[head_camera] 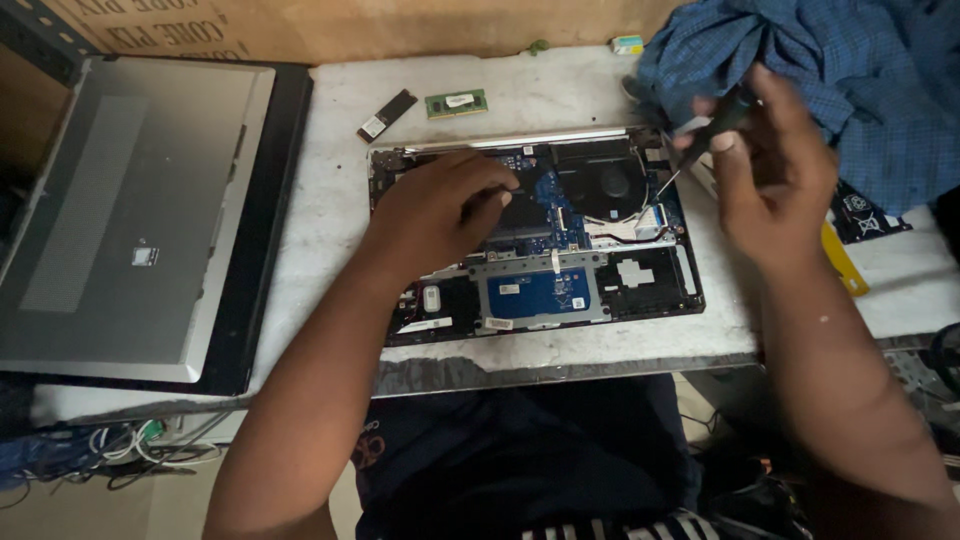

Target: The person works on a partially disassembled laptop on a repair bench, using a screwdriver and a pry tool to loosen and remove components from the exposed motherboard. They detach small parts, set aside a RAM module and an SSD, and continue unscrewing and prying at the board throughout the clip.

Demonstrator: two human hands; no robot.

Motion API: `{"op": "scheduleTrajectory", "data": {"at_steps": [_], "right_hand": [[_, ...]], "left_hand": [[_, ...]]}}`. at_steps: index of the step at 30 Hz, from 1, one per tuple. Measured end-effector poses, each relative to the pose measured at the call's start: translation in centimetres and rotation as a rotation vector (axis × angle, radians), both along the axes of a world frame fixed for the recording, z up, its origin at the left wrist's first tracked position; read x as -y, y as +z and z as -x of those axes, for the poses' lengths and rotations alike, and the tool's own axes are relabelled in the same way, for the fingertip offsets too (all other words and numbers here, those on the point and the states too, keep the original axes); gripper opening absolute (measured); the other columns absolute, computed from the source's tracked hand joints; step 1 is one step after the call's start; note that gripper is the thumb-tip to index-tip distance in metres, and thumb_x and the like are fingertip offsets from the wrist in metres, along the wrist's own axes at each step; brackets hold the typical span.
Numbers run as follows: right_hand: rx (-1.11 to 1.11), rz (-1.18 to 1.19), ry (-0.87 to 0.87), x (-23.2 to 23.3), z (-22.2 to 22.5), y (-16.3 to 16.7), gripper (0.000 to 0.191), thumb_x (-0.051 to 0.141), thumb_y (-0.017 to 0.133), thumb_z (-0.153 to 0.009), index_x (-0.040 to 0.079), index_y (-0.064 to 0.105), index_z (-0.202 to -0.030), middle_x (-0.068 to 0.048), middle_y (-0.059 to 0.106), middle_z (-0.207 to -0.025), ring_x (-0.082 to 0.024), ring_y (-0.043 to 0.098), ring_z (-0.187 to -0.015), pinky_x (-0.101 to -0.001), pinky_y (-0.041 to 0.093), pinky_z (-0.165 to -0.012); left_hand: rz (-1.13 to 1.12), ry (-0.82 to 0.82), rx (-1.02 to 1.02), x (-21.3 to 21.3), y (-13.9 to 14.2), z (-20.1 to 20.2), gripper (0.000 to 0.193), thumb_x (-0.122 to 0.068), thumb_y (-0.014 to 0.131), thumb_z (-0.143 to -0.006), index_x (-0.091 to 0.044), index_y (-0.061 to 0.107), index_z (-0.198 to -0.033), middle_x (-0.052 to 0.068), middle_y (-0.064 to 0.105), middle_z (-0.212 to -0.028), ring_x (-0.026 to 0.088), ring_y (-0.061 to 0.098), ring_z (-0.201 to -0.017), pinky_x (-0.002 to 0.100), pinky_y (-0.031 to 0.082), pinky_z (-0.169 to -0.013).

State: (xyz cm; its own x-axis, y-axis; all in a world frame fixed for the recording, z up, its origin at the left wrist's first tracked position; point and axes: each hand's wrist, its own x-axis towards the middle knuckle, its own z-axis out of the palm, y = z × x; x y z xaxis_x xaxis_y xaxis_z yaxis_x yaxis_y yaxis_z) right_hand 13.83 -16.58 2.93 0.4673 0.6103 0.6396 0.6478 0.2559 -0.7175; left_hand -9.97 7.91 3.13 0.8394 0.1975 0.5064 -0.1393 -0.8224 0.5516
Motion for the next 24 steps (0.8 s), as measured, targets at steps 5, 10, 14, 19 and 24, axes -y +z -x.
{"op": "scheduleTrajectory", "data": {"at_steps": [5,10,14,19,24], "right_hand": [[0.366,-0.035,-0.198,-0.1,-0.9,0.3,0.057,-0.005,0.083,-0.099,-0.003,0.047,-0.142,-0.029,0.053,-0.137,-0.022,0.061,-0.109,-0.0329,0.055,-0.085],[-0.004,-0.049,-0.029,-0.3,0.2,1.4,0.047,0.006,0.067,-0.098,-0.001,0.045,-0.139,-0.012,0.058,-0.13,-0.014,0.062,-0.113,-0.0269,0.054,-0.1],[-0.223,0.012,0.01,-0.8,0.9,1.4,0.049,0.012,0.067,-0.095,0.002,0.044,-0.137,-0.01,0.064,-0.114,-0.015,0.068,-0.1,-0.0289,0.061,-0.097],[0.215,-0.111,-0.043,-1.2,-0.2,1.3,0.056,-0.002,0.083,-0.097,0.003,0.048,-0.141,-0.015,0.053,-0.132,-0.017,0.056,-0.109,-0.0289,0.051,-0.093],[-0.176,-0.082,0.079,-0.7,-0.2,0.6,0.04,0.009,0.068,-0.094,0.009,0.048,-0.129,-0.013,0.06,-0.13,-0.016,0.067,-0.115,-0.0293,0.06,-0.102]], "left_hand": [[-0.029,-0.023,0.027,-0.1,-0.3,-0.1,0.016,-0.015,0.072,-0.096,-0.013,0.068,-0.111,0.006,0.069,-0.103,0.029,0.07,-0.093,0.04,0.056,-0.078],[-0.047,-0.01,0.028,0.0,-0.2,-0.1,0.016,-0.016,0.072,-0.095,-0.014,0.069,-0.111,0.007,0.07,-0.103,0.029,0.071,-0.094,0.04,0.057,-0.077],[-0.134,0.043,0.052,0.4,0.9,0.0,0.013,-0.016,0.074,-0.095,-0.015,0.072,-0.108,0.005,0.072,-0.099,0.027,0.071,-0.087,0.04,0.056,-0.072],[-0.365,0.147,0.497,3.1,4.3,1.5,0.013,-0.02,0.084,-0.093,-0.014,0.073,-0.099,0.003,0.071,-0.099,0.02,0.069,-0.087,0.035,0.053,-0.071],[-0.381,-0.04,0.888,8.8,8.0,7.3,0.016,-0.019,0.087,-0.092,-0.012,0.072,-0.096,0.004,0.07,-0.096,0.018,0.068,-0.084,0.034,0.052,-0.069]]}}
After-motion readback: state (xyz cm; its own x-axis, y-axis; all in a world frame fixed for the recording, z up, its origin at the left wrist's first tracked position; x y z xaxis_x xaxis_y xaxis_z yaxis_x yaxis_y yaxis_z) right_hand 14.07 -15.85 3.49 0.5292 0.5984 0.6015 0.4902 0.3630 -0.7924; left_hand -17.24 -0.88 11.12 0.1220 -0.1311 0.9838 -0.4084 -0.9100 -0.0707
